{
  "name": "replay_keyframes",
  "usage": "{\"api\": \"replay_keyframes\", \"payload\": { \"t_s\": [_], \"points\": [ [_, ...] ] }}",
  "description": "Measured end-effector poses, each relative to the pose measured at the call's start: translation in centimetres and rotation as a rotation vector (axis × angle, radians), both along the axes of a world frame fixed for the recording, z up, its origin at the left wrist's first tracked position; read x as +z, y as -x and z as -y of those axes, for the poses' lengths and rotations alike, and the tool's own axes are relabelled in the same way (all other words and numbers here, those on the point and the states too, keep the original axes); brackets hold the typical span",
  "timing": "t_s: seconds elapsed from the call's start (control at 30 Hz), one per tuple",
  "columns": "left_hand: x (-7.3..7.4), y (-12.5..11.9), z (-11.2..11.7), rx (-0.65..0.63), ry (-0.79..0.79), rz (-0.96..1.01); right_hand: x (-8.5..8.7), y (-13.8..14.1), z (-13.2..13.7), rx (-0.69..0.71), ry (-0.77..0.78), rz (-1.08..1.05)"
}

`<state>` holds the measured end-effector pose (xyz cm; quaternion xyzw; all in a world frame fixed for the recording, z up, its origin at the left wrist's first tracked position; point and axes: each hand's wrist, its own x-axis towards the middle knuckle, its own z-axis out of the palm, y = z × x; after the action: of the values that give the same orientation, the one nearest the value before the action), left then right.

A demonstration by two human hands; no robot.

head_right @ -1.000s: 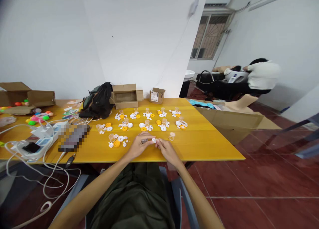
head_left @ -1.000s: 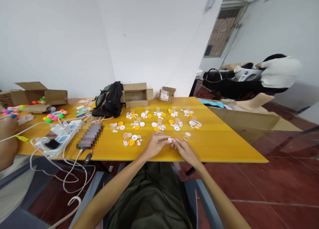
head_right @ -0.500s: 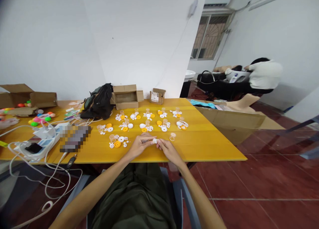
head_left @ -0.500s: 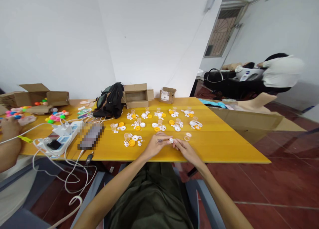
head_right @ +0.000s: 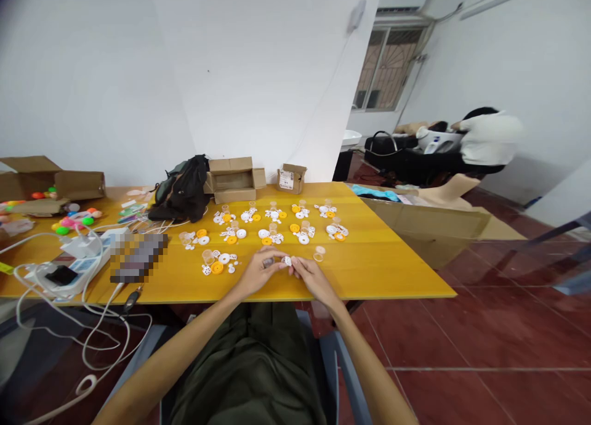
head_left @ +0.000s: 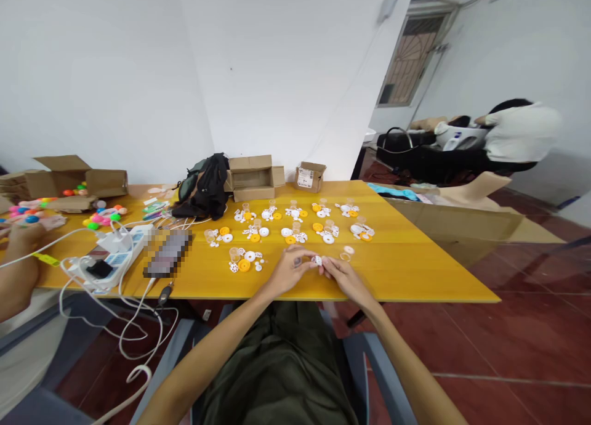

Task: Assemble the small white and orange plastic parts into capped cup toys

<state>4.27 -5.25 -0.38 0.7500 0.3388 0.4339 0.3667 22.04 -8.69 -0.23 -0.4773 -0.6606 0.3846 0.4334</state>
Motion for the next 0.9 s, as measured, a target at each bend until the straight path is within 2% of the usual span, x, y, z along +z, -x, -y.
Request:
{"api": "replay_keyframes", "payload": {
  "t_s": [0.43, 0.7, 0.9],
  "points": [
    [0.0, 0.0, -0.1, 0.069, -0.089, -0.1, -0.2, 0.0, 0.0, -0.035, -0.025, 0.059],
    [0.5, -1.0, 0.0, 0.081, -0.163, -0.325, -1.0, -0.6, -0.3, -0.31, -0.113, -0.044],
    [0.3, -1.9, -0.2, 0.098, -0.294, -0.479, -1.1, -0.4, -0.3, -0.368, -0.119, -0.073]
  ]
}}
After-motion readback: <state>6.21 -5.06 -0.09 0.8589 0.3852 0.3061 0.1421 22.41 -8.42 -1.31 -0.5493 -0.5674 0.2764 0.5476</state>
